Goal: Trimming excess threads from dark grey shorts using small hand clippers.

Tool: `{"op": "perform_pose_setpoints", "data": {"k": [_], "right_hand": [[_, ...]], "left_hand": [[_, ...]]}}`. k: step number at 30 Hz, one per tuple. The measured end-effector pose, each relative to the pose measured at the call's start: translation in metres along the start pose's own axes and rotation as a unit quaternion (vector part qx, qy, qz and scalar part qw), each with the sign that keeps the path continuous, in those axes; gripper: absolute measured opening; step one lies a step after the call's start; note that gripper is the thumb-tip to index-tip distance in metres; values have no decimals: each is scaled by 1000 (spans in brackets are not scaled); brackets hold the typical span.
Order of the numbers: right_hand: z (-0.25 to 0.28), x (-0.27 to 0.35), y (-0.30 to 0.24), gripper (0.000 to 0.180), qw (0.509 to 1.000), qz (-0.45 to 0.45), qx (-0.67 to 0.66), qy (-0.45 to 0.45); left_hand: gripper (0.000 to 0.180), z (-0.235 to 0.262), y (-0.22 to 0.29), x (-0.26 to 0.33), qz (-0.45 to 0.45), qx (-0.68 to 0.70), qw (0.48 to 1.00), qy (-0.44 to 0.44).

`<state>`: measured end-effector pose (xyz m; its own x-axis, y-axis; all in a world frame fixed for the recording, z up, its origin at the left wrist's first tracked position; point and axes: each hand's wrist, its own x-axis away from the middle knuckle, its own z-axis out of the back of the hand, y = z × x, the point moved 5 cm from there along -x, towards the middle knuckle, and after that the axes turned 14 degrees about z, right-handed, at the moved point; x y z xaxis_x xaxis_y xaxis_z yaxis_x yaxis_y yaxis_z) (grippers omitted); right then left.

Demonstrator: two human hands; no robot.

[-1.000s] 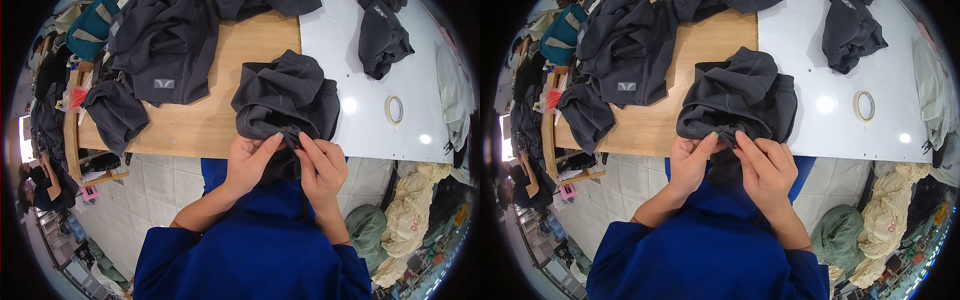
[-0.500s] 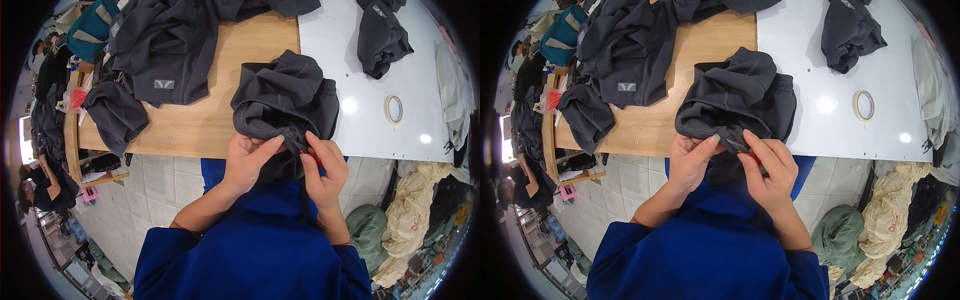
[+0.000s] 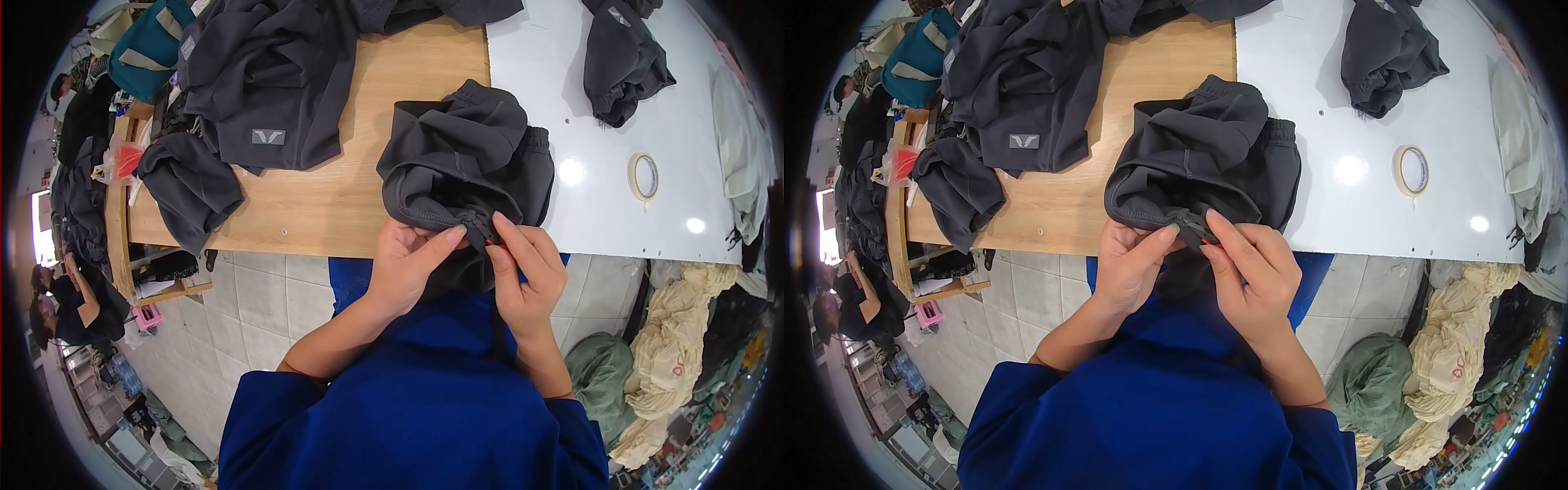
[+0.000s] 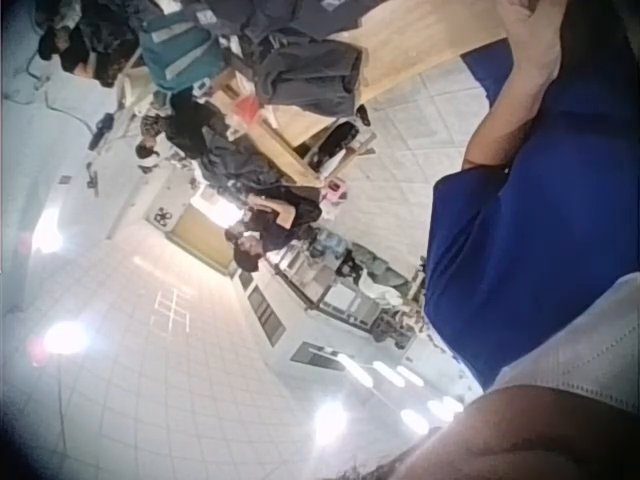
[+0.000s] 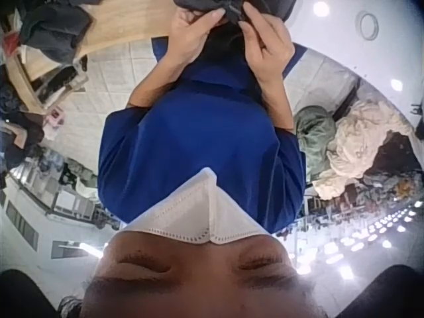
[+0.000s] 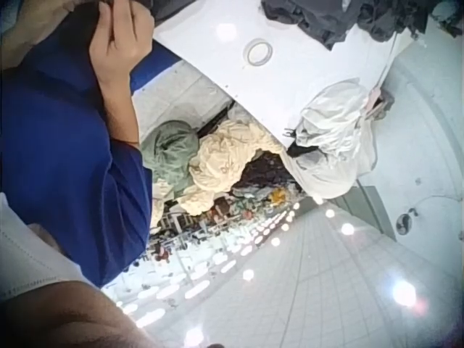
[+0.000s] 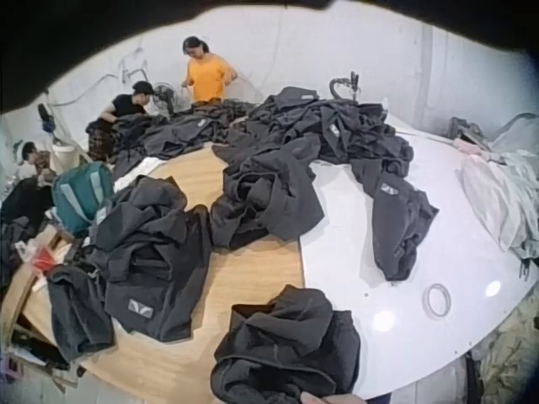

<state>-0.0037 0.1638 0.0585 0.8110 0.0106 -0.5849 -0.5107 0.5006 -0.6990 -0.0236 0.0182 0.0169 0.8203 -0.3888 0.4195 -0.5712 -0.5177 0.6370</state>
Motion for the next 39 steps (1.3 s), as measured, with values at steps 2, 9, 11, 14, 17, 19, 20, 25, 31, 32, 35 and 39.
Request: {"op": "perform_pose_setpoints", "data": {"k": [2,9,11,14,17,19,20,25,31,32,35,39], "right_hand": [[1,0,-1,34,1000,22,19,12],[3,-1,-4,34,996,51,71,1],[3,-1,-4,34,994,67,82,5],[3,0,-3,31,995,61,84,-7],[4,6,3,26,999,9,-1,32],[7,6,4,27,998,-37,-42,33],[8,8,7,27,993,-83,-83,34],[7,24,16,45,972,-132,-185,64],[-14,6,10,32,990,-86,-57,-96],[-14,5,10,32,990,-85,-57,-95],[-14,7,16,9,977,-136,-147,-78],[-22,24,32,12,887,-282,-335,-149]], "left_hand": [[19,0,0,0,4,3,1000,4],[19,0,2,0,-17,-18,1000,-4],[20,0,3,-1,-21,-20,1000,-5],[20,0,4,-1,-19,-27,999,-4],[20,0,4,-1,-19,-23,1000,-6],[21,1,4,-1,-15,-26,1000,-5],[21,1,5,-1,-15,-26,1000,-4],[20,1,6,-2,16,0,1000,-2],[20,7,4,0,8,39,999,-15],[20,15,4,0,7,39,999,-15],[22,32,17,-4,-24,-68,997,6],[20,16,52,0,-168,-85,977,98]]}}
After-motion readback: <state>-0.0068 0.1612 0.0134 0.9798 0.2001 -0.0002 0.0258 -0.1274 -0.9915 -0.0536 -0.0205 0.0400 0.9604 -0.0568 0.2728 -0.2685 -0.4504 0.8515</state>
